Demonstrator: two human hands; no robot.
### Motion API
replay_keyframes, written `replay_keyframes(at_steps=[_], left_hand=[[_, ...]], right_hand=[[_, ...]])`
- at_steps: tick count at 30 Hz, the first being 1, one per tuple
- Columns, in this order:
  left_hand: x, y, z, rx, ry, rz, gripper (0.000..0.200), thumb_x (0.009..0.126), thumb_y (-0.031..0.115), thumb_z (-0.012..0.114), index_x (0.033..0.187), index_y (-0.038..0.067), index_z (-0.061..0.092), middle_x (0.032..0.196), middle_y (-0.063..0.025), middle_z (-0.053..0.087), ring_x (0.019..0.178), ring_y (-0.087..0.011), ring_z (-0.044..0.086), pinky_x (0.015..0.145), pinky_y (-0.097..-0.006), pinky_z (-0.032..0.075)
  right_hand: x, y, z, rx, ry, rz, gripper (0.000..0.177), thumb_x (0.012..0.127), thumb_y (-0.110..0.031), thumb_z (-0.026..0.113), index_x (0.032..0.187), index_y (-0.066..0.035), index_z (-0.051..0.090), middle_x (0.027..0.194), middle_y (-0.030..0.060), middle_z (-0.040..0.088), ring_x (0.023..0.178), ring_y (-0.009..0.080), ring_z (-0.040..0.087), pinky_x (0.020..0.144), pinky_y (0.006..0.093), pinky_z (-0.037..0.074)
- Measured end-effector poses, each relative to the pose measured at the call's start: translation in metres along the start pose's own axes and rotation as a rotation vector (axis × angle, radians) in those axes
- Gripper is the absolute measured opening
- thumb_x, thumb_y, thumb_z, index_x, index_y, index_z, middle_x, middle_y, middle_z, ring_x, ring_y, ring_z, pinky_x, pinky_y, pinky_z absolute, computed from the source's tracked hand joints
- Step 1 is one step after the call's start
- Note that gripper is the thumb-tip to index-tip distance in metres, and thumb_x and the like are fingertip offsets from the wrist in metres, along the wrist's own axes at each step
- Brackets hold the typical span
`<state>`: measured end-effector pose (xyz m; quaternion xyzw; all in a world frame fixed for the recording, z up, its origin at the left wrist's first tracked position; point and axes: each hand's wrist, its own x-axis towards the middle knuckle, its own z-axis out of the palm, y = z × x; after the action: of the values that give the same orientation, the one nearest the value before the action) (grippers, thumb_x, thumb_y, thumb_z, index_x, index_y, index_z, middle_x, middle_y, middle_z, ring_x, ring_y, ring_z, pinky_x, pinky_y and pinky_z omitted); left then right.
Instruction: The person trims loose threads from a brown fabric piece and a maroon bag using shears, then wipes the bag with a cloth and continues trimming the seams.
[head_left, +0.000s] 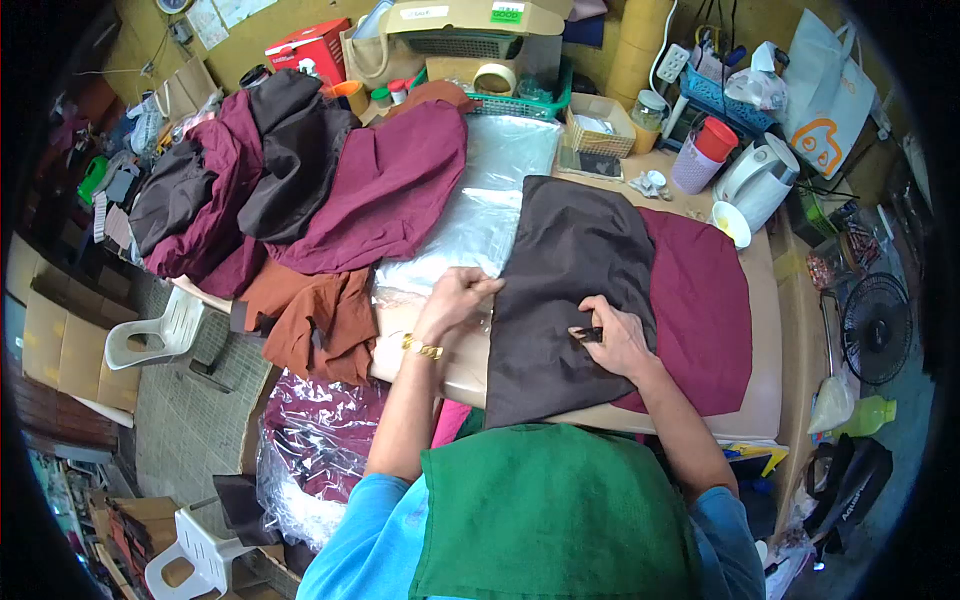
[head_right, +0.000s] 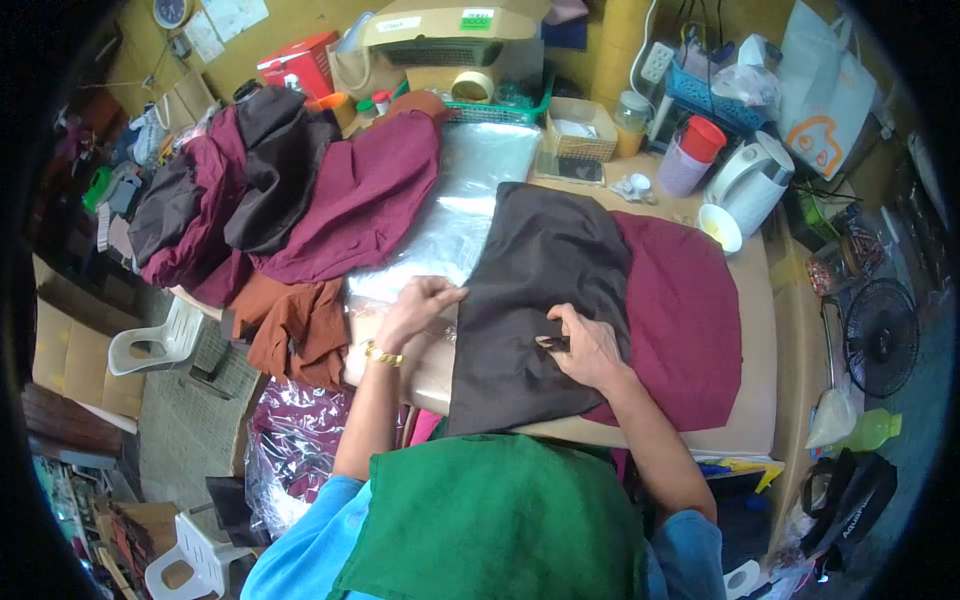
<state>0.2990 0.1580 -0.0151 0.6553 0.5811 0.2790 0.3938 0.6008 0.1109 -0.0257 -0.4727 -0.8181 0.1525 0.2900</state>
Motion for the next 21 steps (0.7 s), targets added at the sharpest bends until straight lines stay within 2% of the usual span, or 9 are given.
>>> replay_keyframes(at_steps=[3, 6, 8, 9, 11, 13, 14, 16, 21], left_hand=[[-0.012, -0.015, -0.024, -0.129, -0.091, -0.042, 0.026, 0.094, 0.027, 0.069, 0.088, 0.001, 0.074, 0.072, -0.0001, 0.067, 0.068, -0.0076, 0.056, 0.064, -0.0265, 0.046], [-0.015, -0.022, -0.023, -0.334, -0.012, -0.011, 0.022, 0.097, 0.026, 0.067, 0.093, 0.006, 0.073, 0.077, 0.003, 0.067, 0.066, -0.0046, 0.054, 0.06, -0.0221, 0.042], [-0.023, -0.01, -0.015, -0.522, 0.039, -0.017, 0.022, 0.097, 0.028, 0.066, 0.096, 0.006, 0.072, 0.079, 0.0036, 0.066, 0.065, -0.0044, 0.054, 0.059, -0.0211, 0.042], [-0.029, -0.002, -0.009, -0.715, 0.082, -0.025, 0.023, 0.098, 0.029, 0.066, 0.099, 0.007, 0.071, 0.082, 0.0042, 0.066, 0.065, -0.0042, 0.054, 0.058, -0.0201, 0.041], [-0.039, 0.011, -0.004, -0.809, 0.068, -0.02, 0.022, 0.098, 0.029, 0.065, 0.098, 0.007, 0.07, 0.097, 0.0, 0.07, 0.073, -0.0057, 0.061, 0.062, -0.0201, 0.046], [-0.045, 0.018, 0.002, -0.918, 0.167, 0.069, 0.025, 0.099, 0.031, 0.065, 0.096, 0.007, 0.071, 0.114, -0.0043, 0.068, 0.081, -0.0076, 0.064, 0.066, -0.0207, 0.048], [-0.048, 0.015, 0.002, -0.926, 0.16, 0.086, 0.021, 0.099, 0.026, 0.064, 0.095, 0.006, 0.069, 0.128, -0.0118, 0.064, 0.093, -0.0126, 0.068, 0.069, -0.0215, 0.053], [-0.055, 0.02, 0.004, -0.948, 0.15, 0.078, 0.022, 0.099, 0.027, 0.063, 0.097, 0.006, 0.07, 0.129, -0.0111, 0.064, 0.094, -0.0129, 0.068, 0.067, -0.0215, 0.053], [-0.068, 0.029, 0.003, -1.059, 0.03, 0.056, 0.02, 0.1, 0.024, 0.062, 0.101, 0.005, 0.069, 0.131, -0.0128, 0.064, 0.098, -0.0153, 0.069, 0.067, -0.0233, 0.059]], right_hand=[[-0.006, -0.002, -0.006, 0.0, -0.046, 0.04, 0.037, 0.082, -0.022, 0.079, 0.107, -0.01, 0.054, 0.067, 0.006, 0.053, 0.06, 0.0258, 0.057, 0.058, 0.0395, 0.045], [0.002, -0.017, -0.022, 0.02, -0.135, 0.084, 0.041, 0.082, -0.023, 0.079, 0.112, -0.01, 0.055, 0.076, 0.0079, 0.055, 0.063, 0.0262, 0.058, 0.061, 0.0384, 0.047], [0.017, -0.046, -0.041, 0.123, -0.307, 0.278, 0.042, 0.086, -0.028, 0.075, 0.119, -0.01, 0.056, 0.096, 0.015, 0.063, 0.091, 0.0334, 0.066, 0.077, 0.0402, 0.052], [0.022, -0.054, -0.042, 0.121, -0.305, 0.272, 0.042, 0.086, -0.028, 0.075, 0.119, -0.01, 0.056, 0.096, 0.015, 0.063, 0.091, 0.0334, 0.066, 0.077, 0.0402, 0.052], [0.033, -0.072, -0.041, 0.116, -0.058, 0.016, 0.033, 0.086, -0.02, 0.074, 0.116, -0.011, 0.063, 0.105, 0.0131, 0.06, 0.097, 0.0325, 0.065, 0.08, 0.0408, 0.051], [0.044, -0.098, -0.043, 0.033, 0.014, -0.027, 0.026, 0.083, -0.013, 0.074, 0.108, -0.011, 0.067, 0.104, 0.0095, 0.057, 0.092, 0.0292, 0.065, 0.077, 0.0405, 0.051], [0.048, -0.108, -0.044, -0.036, 0.068, -0.077, 0.029, 0.081, -0.013, 0.075, 0.108, -0.01, 0.067, 0.102, 0.0087, 0.057, 0.088, 0.0271, 0.064, 0.075, 0.0394, 0.05], [0.057, -0.118, -0.041, -0.148, 0.184, -0.22, 0.031, 0.076, -0.011, 0.078, 0.104, -0.008, 0.067, 0.095, 0.0059, 0.056, 0.079, 0.0216, 0.062, 0.068, 0.0357, 0.045], [0.065, -0.133, -0.036, -0.149, 0.245, -0.265, 0.029, 0.072, -0.01, 0.081, 0.097, -0.008, 0.066, 0.087, 0.0051, 0.057, 0.069, 0.024, 0.059, 0.064, 0.0369, 0.045]])
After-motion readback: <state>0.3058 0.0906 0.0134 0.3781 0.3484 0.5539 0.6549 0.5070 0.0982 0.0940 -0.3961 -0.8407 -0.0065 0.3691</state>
